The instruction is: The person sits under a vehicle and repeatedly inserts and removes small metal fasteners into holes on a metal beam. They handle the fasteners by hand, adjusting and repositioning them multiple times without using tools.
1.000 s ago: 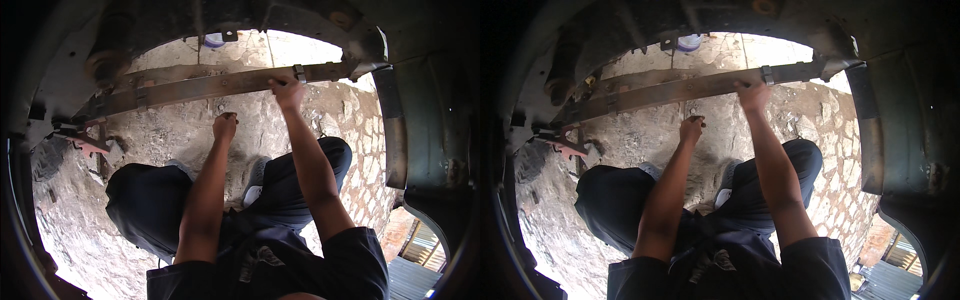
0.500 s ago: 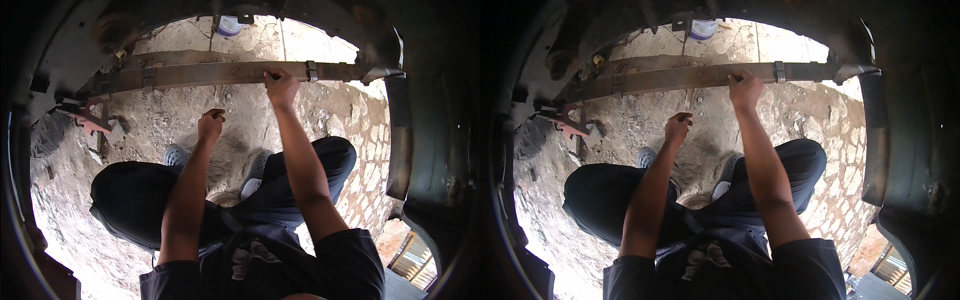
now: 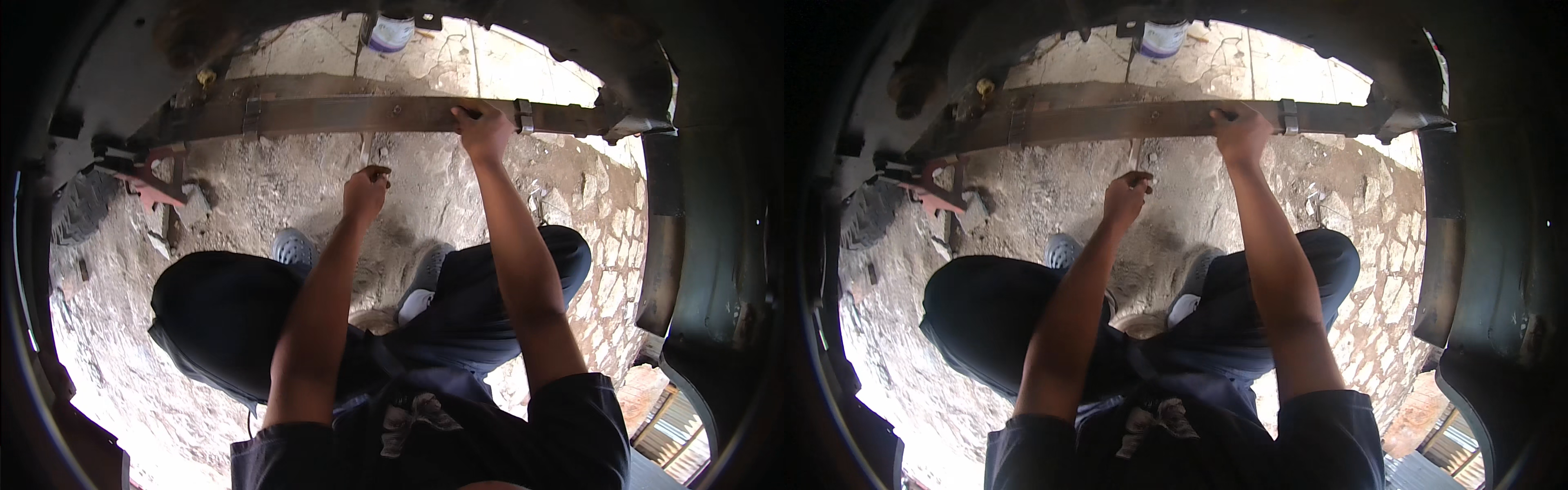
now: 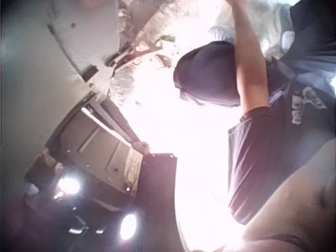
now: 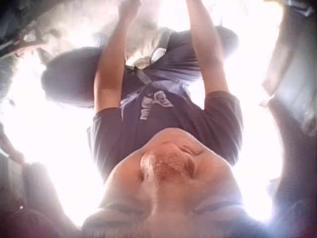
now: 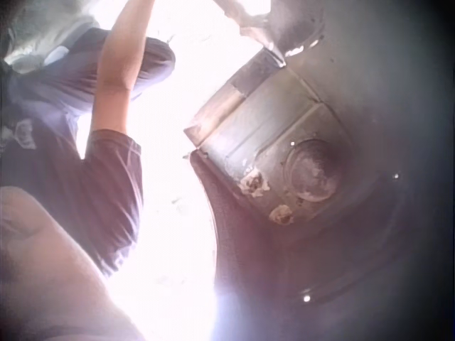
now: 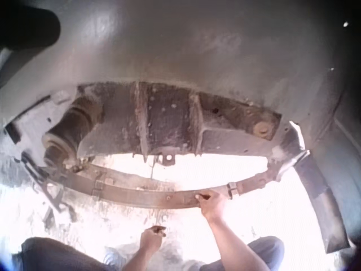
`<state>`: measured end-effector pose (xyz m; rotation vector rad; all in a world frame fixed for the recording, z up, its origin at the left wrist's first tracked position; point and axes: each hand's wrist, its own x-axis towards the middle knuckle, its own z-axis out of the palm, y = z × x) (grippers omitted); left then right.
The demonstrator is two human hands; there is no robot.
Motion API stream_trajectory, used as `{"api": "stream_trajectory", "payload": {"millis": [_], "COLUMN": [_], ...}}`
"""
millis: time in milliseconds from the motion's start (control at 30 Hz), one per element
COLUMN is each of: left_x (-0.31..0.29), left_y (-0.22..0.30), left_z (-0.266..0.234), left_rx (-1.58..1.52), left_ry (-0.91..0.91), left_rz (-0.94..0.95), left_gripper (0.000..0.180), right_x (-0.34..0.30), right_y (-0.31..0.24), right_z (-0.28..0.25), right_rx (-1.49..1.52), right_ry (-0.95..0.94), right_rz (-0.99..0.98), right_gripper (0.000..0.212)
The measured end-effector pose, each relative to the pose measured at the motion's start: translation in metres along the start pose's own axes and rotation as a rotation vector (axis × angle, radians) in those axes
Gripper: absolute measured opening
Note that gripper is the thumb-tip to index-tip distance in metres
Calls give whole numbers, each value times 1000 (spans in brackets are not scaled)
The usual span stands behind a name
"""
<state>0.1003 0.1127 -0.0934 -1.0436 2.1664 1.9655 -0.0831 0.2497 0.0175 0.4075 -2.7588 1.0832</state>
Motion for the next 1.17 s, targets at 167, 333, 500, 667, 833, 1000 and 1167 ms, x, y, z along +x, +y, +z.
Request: {"api": "stream_trajectory", "payload": {"millis": [167, 333, 500, 667, 833, 1000, 1167], "left_x": [-2, 3, 3, -4, 1, -2, 0], "left_y": [0, -1, 2, 12, 7, 0, 1], "left_z": [-9, -10, -7, -8, -13, -10, -9], "left_rx": [-27, -34, -44, -31, -61, -71, -93], "left_ry": [-11, -4, -36, -20, -9, 6, -13], "left_rz": [-83, -86, -31, -22, -20, 10, -28], "left_gripper": [23, 24, 27, 25, 24, 23, 22], "right_x": [13, 9, -6, 7, 18, 0, 34], "right_y": [-16, -16, -29, -30, -24, -16, -6], "right_z": [-11, -5, -6, -4, 3, 5, 23], "right_rx": [-212, -94, -100, -205, -227, -29, -108], "right_ry": [-227, -262, -310, -274, -297, -379, -294], "right_rz": [31, 67, 13, -33, -177, -106, -30], "right_gripper": [21, 20, 17, 19, 20, 18, 16]}}
